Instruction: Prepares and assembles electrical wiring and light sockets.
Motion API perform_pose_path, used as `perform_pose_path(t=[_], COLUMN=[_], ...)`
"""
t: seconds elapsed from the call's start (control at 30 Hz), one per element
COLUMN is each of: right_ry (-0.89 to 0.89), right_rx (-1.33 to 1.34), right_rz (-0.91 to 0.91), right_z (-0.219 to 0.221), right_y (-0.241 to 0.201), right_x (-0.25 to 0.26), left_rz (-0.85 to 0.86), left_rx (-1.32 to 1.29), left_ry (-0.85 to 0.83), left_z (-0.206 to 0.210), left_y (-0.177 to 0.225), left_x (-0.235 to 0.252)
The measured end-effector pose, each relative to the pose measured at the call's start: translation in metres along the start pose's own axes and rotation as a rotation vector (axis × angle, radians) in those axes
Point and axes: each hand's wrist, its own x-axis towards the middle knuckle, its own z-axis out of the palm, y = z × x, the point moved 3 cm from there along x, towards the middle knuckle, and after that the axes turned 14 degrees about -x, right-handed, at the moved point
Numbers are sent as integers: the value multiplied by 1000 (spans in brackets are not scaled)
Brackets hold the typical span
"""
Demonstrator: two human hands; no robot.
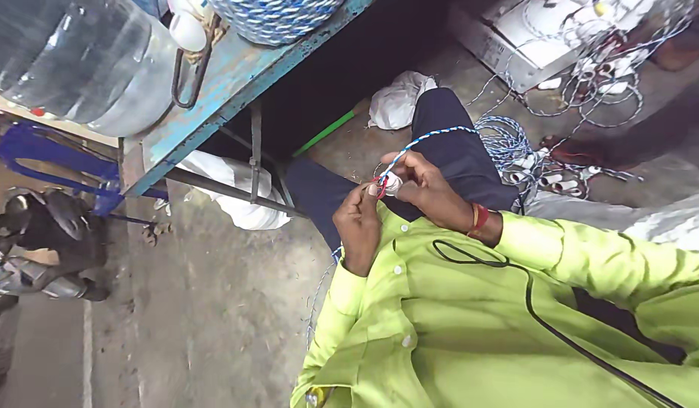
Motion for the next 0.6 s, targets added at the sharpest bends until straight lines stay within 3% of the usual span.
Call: perform_pose_path(t=[0.17,0.23,0.37,0.5,0.6], right_ry=[-102,-89,-36,-20,-25], right_rx=[-124,-322,-612,-666,-676], right_rz=[-114,-163,-291,-420,-520], right_z=[9,6,1,2,-1], right_y=[11,5,-3,0,2], right_x=[20,18,9,11,9], left_rz=[-24,-20,146,210,116], left_rx=[52,96,239,-19,-178], left_ry=[-36,-29,67,105,108], left_z=[-8,-12,-28,-43,-45], left_y=[4,3,5,17,26], left_x=[4,6,15,26,27])
